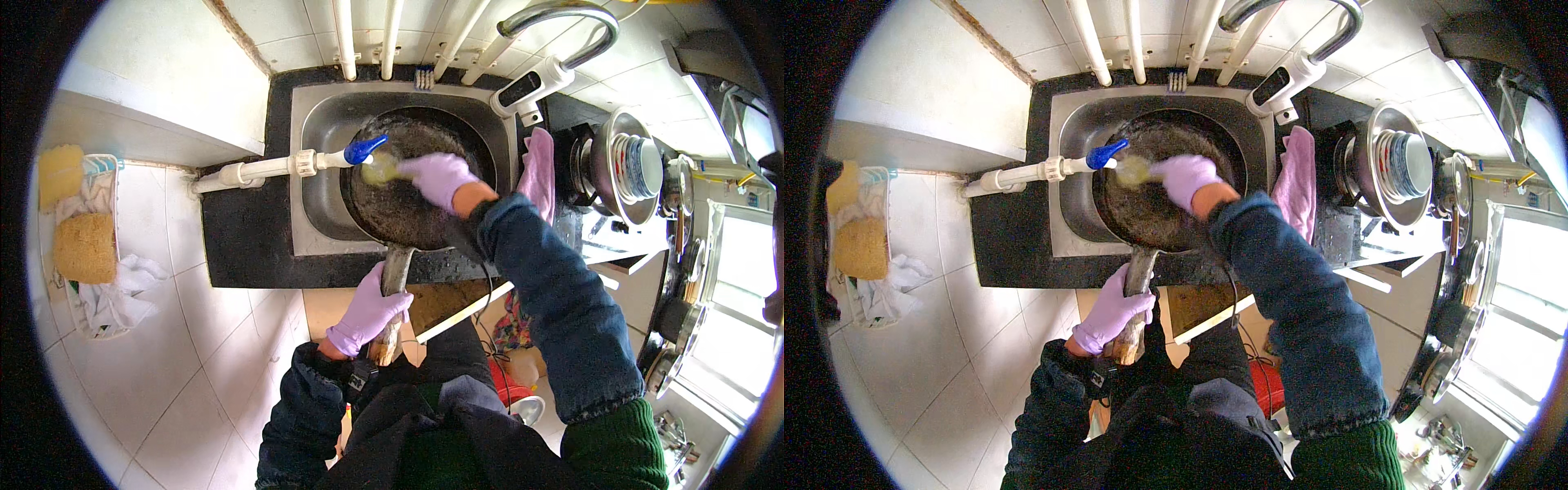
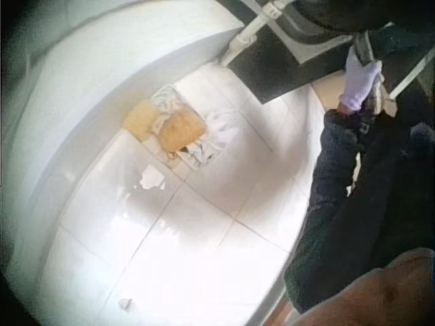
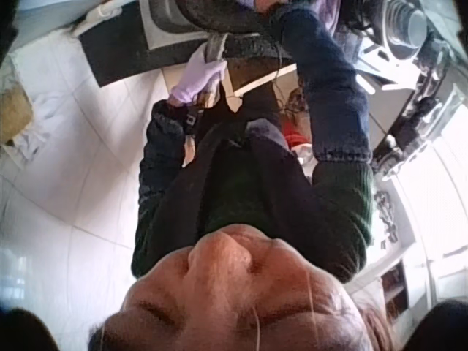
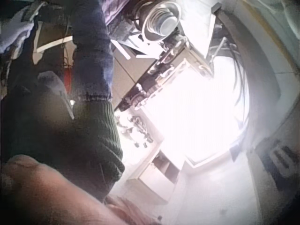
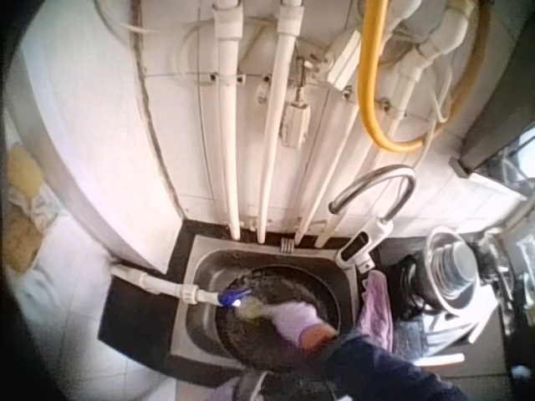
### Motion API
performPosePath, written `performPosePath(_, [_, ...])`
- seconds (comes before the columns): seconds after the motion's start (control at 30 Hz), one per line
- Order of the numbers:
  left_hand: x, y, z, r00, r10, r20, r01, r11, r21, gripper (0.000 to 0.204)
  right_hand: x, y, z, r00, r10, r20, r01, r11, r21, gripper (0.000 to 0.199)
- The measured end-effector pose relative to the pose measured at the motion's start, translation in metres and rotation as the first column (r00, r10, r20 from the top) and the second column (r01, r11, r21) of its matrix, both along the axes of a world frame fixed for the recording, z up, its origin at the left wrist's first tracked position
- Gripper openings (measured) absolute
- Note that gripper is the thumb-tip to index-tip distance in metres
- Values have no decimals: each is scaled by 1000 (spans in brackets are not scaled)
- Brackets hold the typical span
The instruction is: The person washes a small glass bowl and a frying pan in the kitchen sink using a sponge and running water. They then rinse and wipe the sink area with a cloth.
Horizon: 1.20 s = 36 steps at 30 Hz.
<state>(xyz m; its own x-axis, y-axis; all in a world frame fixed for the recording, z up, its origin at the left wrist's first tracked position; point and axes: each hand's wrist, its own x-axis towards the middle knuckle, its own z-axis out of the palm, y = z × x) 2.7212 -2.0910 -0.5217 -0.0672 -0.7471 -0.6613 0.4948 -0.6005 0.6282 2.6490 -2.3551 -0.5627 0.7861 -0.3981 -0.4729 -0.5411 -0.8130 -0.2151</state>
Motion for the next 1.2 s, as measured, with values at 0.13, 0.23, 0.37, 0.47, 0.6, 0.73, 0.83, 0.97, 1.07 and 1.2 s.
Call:
performPosePath(0.13, [0, -2, 1, 991, 47, -128, -49, 999, -12, 44, -26, 19, 60, 940, 231, -252, -226, 973, 49, 38])
performPosePath(0.23, [-1, -2, 6, 969, 87, -232, -100, 994, -43, 43, -45, 13, 128, 962, 76, -261, -142, 959, -244, 42])
performPosePath(0.37, [-8, -4, 18, 843, 184, -506, -220, 975, -12, 39, -47, 14, 198, 985, 143, -97, -173, 822, -543, 48])
performPosePath(0.47, [-14, -5, 25, 621, 215, -754, -326, 945, 1, 37, -43, 23, 231, 986, 168, -16, -145, 795, -589, 49])
performPosePath(0.6, [-23, -6, 28, 306, 163, -938, -393, 919, 31, 34, -41, 36, 255, 975, 211, 67, -133, 802, -582, 46])
performPosePath(0.73, [-27, -2, 23, 573, 173, -801, -302, 953, -10, 33, -48, 41, 250, 967, 243, 81, -151, 796, -586, 43])
performPosePath(0.83, [-26, 0, 10, 824, 109, -556, -187, 979, -86, 34, -61, 35, 223, 981, 186, 53, -136, 858, -496, 43])
performPosePath(0.97, [-22, 8, -9, 987, 45, -157, -62, 993, -101, 46, -66, 6, 149, 994, 58, -90, -90, 912, -401, 43])
performPosePath(1.07, [-18, 9, -19, 997, 74, 18, -71, 990, -122, 53, -46, -14, 80, 992, -101, 70, 119, 932, -342, 36])
performPosePath(1.2, [-9, 3, -23, 968, 50, 247, -28, 995, -92, 57, -9, 10, 11, 843, -456, 287, 313, 848, 429, 34])
